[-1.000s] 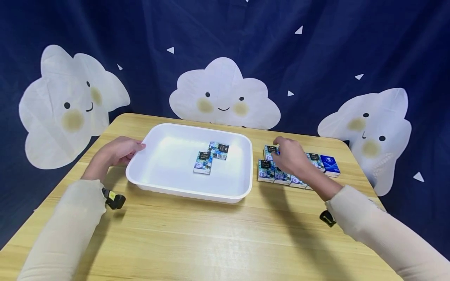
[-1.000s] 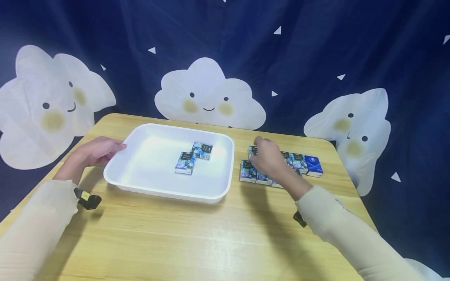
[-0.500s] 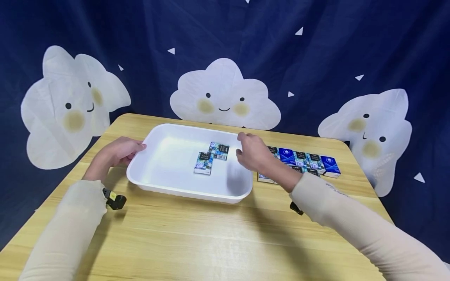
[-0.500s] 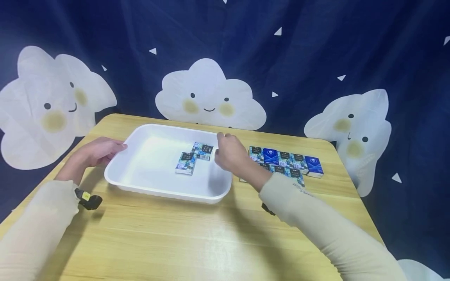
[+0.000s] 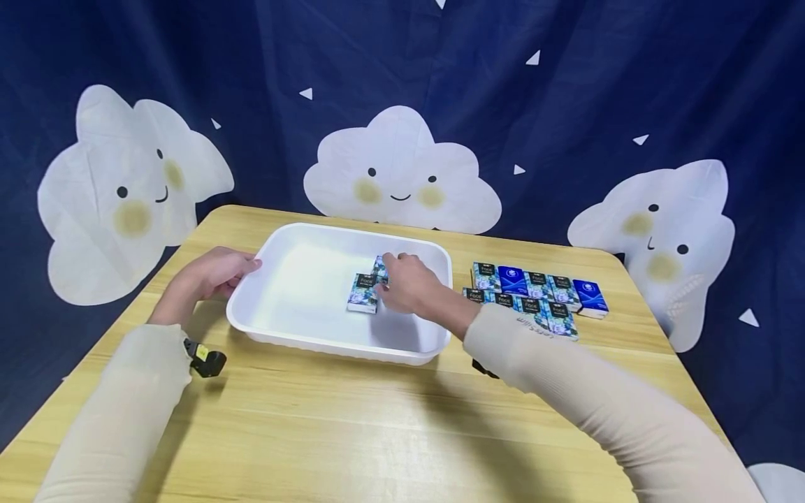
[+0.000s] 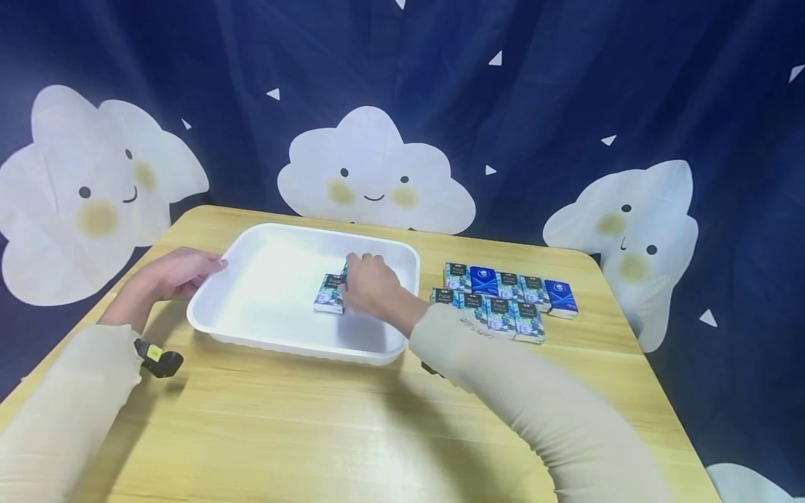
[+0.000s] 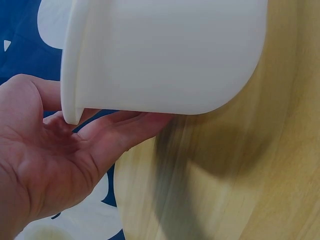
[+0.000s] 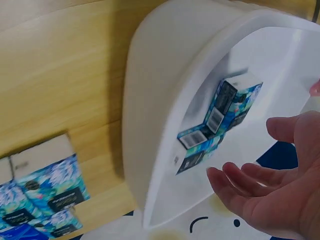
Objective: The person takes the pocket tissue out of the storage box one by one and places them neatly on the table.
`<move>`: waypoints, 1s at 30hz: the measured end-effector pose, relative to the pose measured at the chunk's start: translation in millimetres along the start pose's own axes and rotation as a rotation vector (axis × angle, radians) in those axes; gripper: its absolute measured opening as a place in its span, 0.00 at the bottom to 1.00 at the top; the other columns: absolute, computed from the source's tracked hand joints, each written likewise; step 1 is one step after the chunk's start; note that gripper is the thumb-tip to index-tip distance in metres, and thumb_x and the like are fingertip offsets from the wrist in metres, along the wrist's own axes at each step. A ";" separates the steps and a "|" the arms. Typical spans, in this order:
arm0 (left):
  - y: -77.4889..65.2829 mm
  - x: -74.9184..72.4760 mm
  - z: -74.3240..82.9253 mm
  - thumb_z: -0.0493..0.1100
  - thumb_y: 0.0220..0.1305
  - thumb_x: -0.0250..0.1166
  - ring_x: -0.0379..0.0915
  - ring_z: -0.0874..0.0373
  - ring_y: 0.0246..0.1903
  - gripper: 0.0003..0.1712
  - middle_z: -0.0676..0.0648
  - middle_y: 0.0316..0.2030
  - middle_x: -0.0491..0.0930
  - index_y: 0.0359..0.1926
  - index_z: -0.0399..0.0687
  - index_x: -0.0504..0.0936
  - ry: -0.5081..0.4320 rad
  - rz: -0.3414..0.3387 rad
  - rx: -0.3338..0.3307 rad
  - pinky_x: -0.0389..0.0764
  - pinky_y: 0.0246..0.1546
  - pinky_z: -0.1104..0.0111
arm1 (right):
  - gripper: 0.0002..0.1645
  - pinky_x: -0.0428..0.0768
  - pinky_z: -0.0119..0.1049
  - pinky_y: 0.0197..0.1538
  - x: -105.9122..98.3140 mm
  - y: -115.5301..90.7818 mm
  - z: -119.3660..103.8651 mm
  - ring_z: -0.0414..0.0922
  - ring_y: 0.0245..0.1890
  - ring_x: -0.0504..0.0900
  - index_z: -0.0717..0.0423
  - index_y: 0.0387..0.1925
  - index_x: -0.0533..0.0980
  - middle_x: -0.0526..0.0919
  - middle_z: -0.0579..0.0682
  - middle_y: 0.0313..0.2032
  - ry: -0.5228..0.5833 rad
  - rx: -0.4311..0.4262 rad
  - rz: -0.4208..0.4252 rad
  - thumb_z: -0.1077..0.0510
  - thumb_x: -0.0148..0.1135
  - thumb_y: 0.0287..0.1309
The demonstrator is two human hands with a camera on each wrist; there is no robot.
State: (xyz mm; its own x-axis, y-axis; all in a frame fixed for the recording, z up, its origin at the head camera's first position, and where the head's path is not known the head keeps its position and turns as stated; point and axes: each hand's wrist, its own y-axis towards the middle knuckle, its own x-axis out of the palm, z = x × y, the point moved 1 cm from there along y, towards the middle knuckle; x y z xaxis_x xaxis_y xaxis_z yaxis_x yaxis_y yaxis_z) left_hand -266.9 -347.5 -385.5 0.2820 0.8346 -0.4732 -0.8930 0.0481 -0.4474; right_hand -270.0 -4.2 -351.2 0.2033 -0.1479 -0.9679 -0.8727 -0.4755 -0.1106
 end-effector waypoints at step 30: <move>-1.5 1.8 -0.7 0.50 0.72 0.49 0.79 0.56 0.37 0.33 0.42 0.45 0.79 0.69 0.33 0.58 -0.023 -0.008 -0.005 0.81 0.39 0.62 | 0.39 0.78 0.38 0.42 31.9 25.9 -34.0 0.45 0.37 0.77 0.61 0.58 0.68 0.79 0.55 0.38 -0.065 0.065 -0.122 0.33 0.51 0.62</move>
State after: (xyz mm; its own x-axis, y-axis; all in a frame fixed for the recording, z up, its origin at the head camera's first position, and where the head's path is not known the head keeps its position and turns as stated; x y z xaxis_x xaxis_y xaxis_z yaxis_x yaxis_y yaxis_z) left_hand -264.9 -346.4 -386.2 0.2809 0.8468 -0.4517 -0.8892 0.0525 -0.4546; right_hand -271.0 -50.8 -377.2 0.2826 -0.0348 -0.9586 -0.8706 -0.4288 -0.2411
